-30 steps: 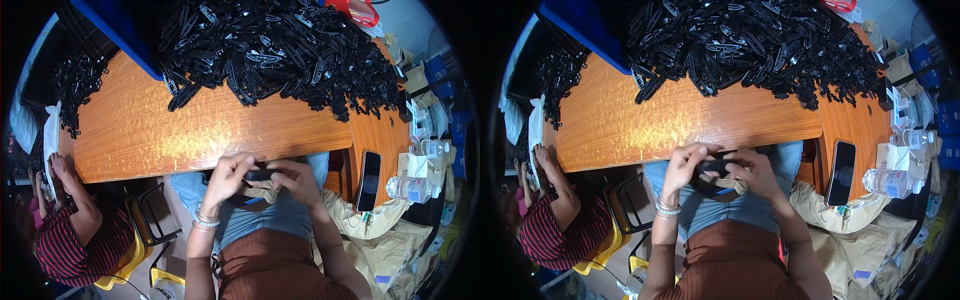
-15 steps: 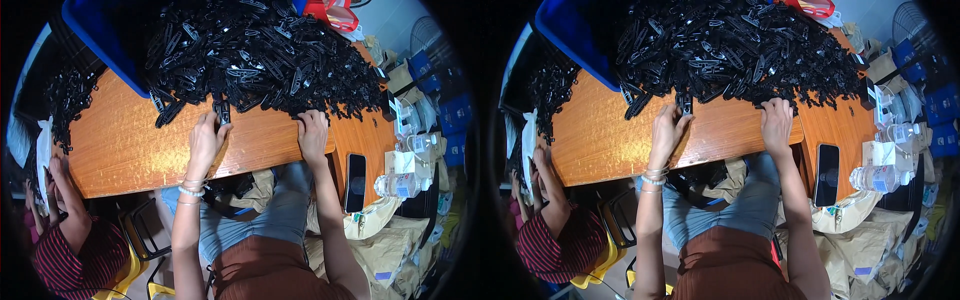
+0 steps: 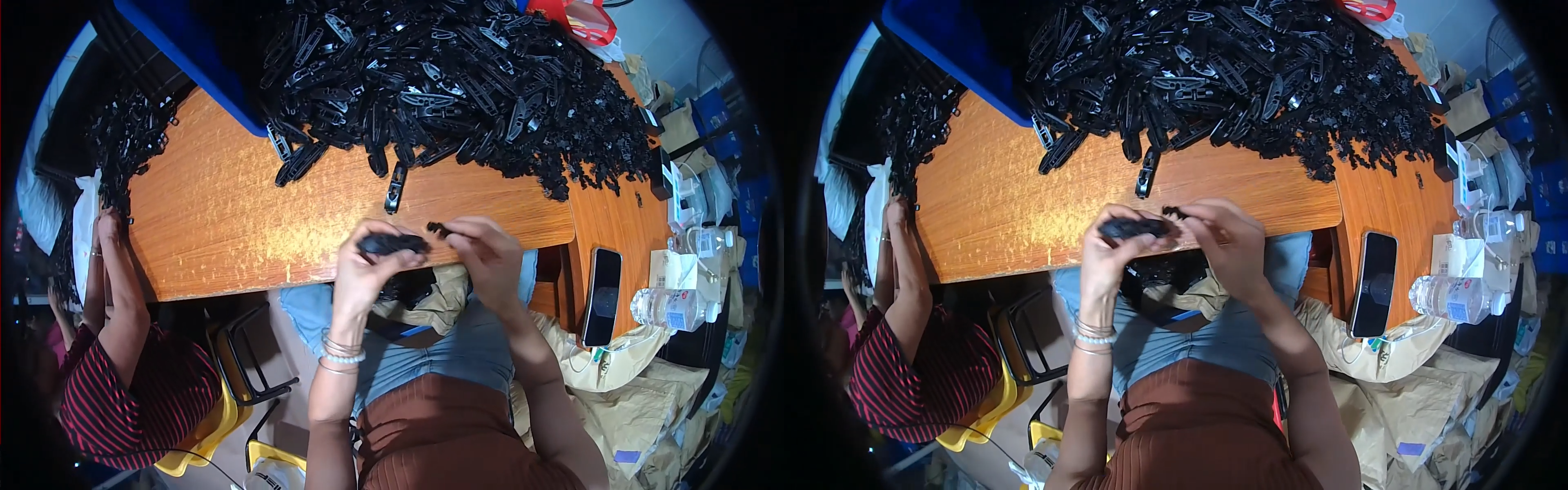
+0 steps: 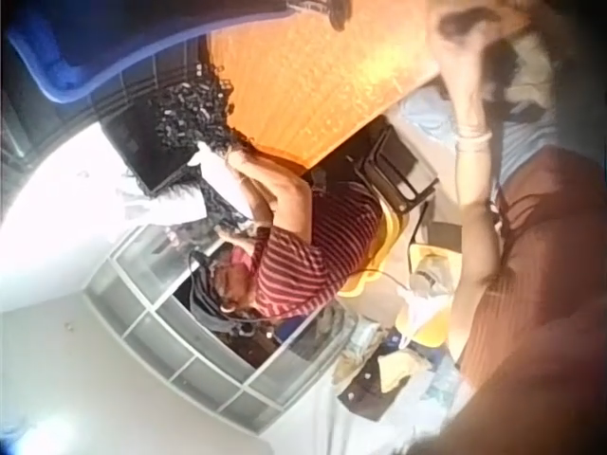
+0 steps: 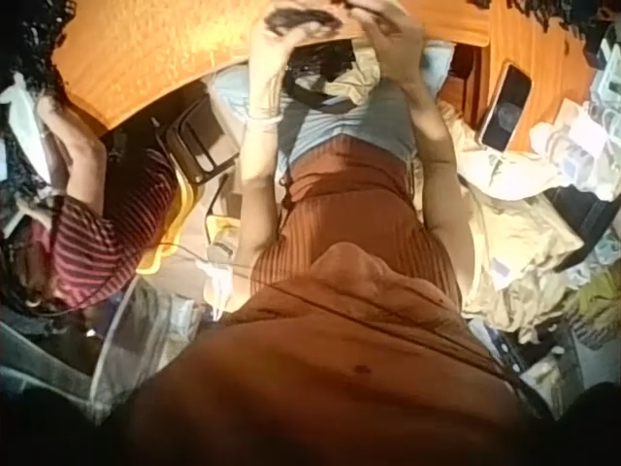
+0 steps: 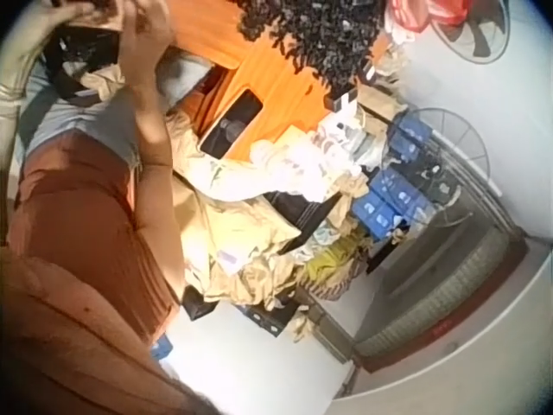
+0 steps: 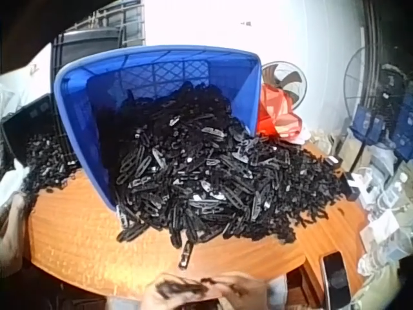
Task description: Assembling small black plastic components by snapping pieces together by hand.
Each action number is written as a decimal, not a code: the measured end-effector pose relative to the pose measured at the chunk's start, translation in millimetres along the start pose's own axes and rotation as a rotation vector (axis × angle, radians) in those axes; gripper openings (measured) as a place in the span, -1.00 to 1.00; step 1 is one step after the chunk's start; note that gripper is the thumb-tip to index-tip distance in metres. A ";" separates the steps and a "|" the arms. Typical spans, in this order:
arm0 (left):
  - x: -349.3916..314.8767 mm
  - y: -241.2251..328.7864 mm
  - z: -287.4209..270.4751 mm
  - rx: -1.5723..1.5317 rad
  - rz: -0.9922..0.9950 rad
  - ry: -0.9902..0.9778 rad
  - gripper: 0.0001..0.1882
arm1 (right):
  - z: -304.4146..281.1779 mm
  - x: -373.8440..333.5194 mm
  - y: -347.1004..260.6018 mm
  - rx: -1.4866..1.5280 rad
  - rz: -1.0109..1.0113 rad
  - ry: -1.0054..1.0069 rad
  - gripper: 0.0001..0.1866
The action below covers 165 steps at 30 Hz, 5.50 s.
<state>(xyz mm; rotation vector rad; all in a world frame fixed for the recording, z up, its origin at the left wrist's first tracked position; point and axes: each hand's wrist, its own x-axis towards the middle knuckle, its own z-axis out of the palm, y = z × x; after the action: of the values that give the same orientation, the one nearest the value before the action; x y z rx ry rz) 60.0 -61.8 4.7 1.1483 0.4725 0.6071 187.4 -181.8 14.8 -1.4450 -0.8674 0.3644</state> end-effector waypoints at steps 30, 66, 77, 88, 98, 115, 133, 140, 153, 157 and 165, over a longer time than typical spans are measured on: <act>-5.3 16.3 -13.8 0.734 -0.145 -0.236 -0.81 | -22.4 -38.7 15.9 -0.128 0.322 -0.613 -0.78; -24.4 7.2 21.6 0.228 0.029 0.028 -0.74 | -14.9 -18.0 -15.4 0.263 0.240 -0.023 -0.83; -36.7 19.4 23.9 0.322 -0.050 0.001 -0.71 | -9.3 -11.9 -23.7 -0.248 -0.168 -0.153 -0.87; -36.7 16.8 19.2 0.085 -0.231 -0.054 -0.74 | -2.3 -19.3 -16.5 -0.391 -0.298 -0.146 -0.84; -33.2 10.5 12.5 0.338 0.012 -0.080 -0.79 | -11.3 -16.9 -15.1 -0.053 0.305 -0.359 -0.75; 97.5 -2.0 9.4 1.640 0.622 -0.126 -0.80 | -32.2 32.0 37.2 -0.994 -0.316 0.166 -0.90; -0.3 -14.6 19.8 0.086 -0.063 0.053 -0.78 | -22.3 7.2 7.5 0.575 0.548 0.026 -0.79; -10.0 -4.0 20.6 0.037 -0.048 -0.001 -0.78 | -15.9 -2.9 -2.1 0.342 0.399 -0.029 -0.82; -14.5 3.1 20.9 0.027 -0.097 -0.005 -0.78 | -4.1 -2.7 -4.0 -0.304 -0.185 -0.114 -0.80; -12.8 2.1 17.8 0.234 -0.022 -0.023 -0.81 | -14.5 -7.5 5.8 0.003 0.253 -0.370 -0.70; 24.1 9.0 -6.4 0.489 -0.071 -0.234 -0.81 | -26.1 -18.1 10.4 0.210 0.412 -0.452 -0.65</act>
<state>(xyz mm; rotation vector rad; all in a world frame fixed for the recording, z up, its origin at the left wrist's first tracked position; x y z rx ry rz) 72.2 -38.8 10.0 1.6379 0.4705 0.2929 196.8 -211.4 2.3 -1.3585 -0.8491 1.0925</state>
